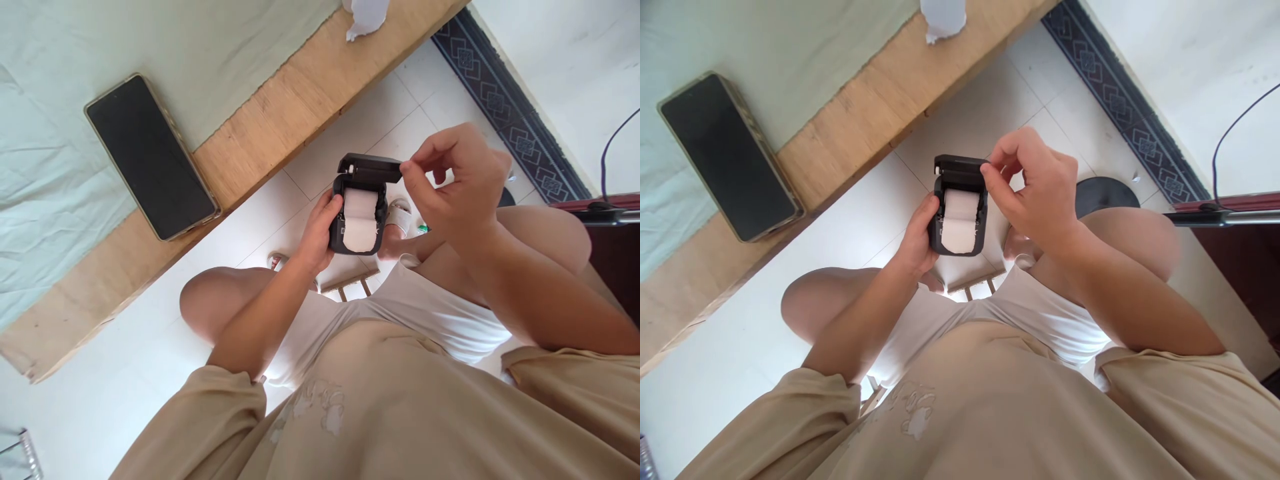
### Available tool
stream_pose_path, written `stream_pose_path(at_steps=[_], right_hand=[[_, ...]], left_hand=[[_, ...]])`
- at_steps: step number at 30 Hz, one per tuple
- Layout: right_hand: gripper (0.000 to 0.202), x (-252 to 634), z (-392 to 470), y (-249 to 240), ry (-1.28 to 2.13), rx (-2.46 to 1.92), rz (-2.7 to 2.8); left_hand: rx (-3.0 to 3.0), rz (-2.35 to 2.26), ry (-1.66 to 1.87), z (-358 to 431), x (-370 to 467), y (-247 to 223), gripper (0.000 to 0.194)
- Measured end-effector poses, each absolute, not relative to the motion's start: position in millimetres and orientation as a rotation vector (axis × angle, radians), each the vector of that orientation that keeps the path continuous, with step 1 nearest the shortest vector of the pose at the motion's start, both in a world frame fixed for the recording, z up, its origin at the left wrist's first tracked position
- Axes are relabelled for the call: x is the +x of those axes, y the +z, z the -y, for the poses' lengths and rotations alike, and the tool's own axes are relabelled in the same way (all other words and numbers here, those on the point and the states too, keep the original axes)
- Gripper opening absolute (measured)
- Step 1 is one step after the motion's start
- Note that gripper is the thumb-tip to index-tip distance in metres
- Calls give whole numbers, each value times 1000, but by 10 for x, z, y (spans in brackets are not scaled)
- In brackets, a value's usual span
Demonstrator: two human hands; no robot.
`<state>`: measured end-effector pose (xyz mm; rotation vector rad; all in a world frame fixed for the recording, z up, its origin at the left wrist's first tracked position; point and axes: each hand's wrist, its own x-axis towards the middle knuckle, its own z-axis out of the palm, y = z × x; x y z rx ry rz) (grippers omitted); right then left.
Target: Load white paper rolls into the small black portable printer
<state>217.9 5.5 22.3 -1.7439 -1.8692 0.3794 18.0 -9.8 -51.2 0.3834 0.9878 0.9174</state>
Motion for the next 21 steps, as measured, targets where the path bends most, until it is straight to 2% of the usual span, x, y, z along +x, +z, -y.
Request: stream_pose_path(at_steps=[7,12,18,21], right_hand=[[39,2140,-62,234,447,-1703,2080],[28,2077,-68,119,468,-1781,2293],[33,1958,-54,125,435,-1832,2515],[28,1913,-65,173,401,-1905,2549]], left_hand=[[341,-1002,908,90,184,-464,40],[361,-973,910,108,182,-433,43],[420,-981,930,109,176,-439,38],[434,-988,935,109,167,-438,37]])
